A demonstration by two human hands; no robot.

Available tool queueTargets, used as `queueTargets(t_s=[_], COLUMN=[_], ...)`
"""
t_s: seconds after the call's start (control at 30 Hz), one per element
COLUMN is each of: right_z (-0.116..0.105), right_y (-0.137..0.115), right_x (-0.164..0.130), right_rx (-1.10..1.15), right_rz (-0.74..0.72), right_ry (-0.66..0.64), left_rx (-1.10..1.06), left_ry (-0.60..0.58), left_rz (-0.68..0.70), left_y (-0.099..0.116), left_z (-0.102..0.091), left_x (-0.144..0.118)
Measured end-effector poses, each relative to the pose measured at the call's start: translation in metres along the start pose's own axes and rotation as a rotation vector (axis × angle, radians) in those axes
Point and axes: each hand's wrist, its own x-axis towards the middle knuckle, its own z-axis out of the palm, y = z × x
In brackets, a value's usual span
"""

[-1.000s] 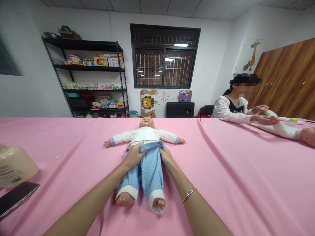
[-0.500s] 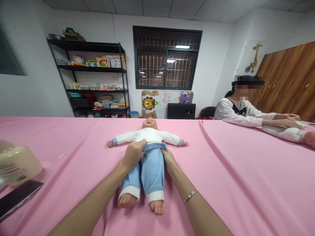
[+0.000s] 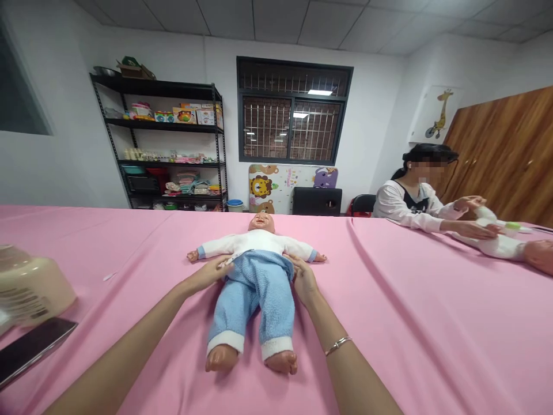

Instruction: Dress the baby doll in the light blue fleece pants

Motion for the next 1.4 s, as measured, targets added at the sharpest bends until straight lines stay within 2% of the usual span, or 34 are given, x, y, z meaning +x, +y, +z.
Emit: queueTargets(t_s=[0.07,0.13,0.27,0.4,0.53,0.6,0.67,0.83,0.9,1.0,1.07,1.13,1.2,1.23,1.3,1.4], right_z=[0.006,0.012,0.022,0.025,0.015,0.009,0.006,0.018,0.024,0.023,0.016,0.010,0.007,0.007,0.011,0.017], right_y=[-0.008,-0.016,-0.026,-0.029,-0.035,-0.041,-0.048,-0.055,-0.051,-0.035,-0.024,-0.014,-0.008,-0.006,-0.005,-0.007], right_x=[-0.001,-0.005,-0.011,-0.012,-0.012,-0.013,-0.015,-0.018,-0.016,-0.009,-0.003,0.000,0.001,0.000,-0.003,-0.008], right_rx=[0.038,0.007,-0.097,-0.082,0.145,0.318,0.388,0.073,0.073,0.243,0.360,0.392,0.298,0.225,0.095,0.023], right_rz=[0.032,0.071,0.099,0.068,0.155,0.214,0.252,0.190,0.181,0.211,0.229,0.241,0.235,0.226,0.200,0.208], right_ry=[0.007,-0.029,-0.128,-0.210,-0.204,-0.255,-0.329,-0.397,-0.342,-0.056,0.160,0.283,0.284,0.254,0.151,-0.014], left_rx=[-0.017,-0.004,0.131,0.314,0.469,0.533,0.620,0.856,0.842,0.656,0.408,0.127,-0.053,-0.081,-0.061,-0.081], left_ry=[-0.087,-0.061,0.139,0.310,0.407,0.458,0.486,0.485,0.480,0.436,0.306,0.134,0.053,0.069,0.172,0.315], left_rz=[0.074,0.080,0.142,0.403,0.689,0.770,0.830,0.958,0.861,0.483,0.213,0.047,0.007,0.015,0.021,-0.022], left_y=[-0.001,-0.001,0.001,0.010,0.012,0.012,0.013,0.018,0.016,0.006,-0.003,-0.010,-0.015,-0.017,-0.020,-0.021], left_z=[0.003,0.008,0.015,0.019,0.022,0.022,0.022,0.024,0.025,0.024,0.022,0.021,0.020,0.020,0.021,0.024], left_x=[-0.008,-0.009,-0.005,-0.010,-0.015,-0.016,-0.016,-0.017,-0.016,-0.010,-0.007,-0.005,-0.004,-0.004,-0.002,0.001])
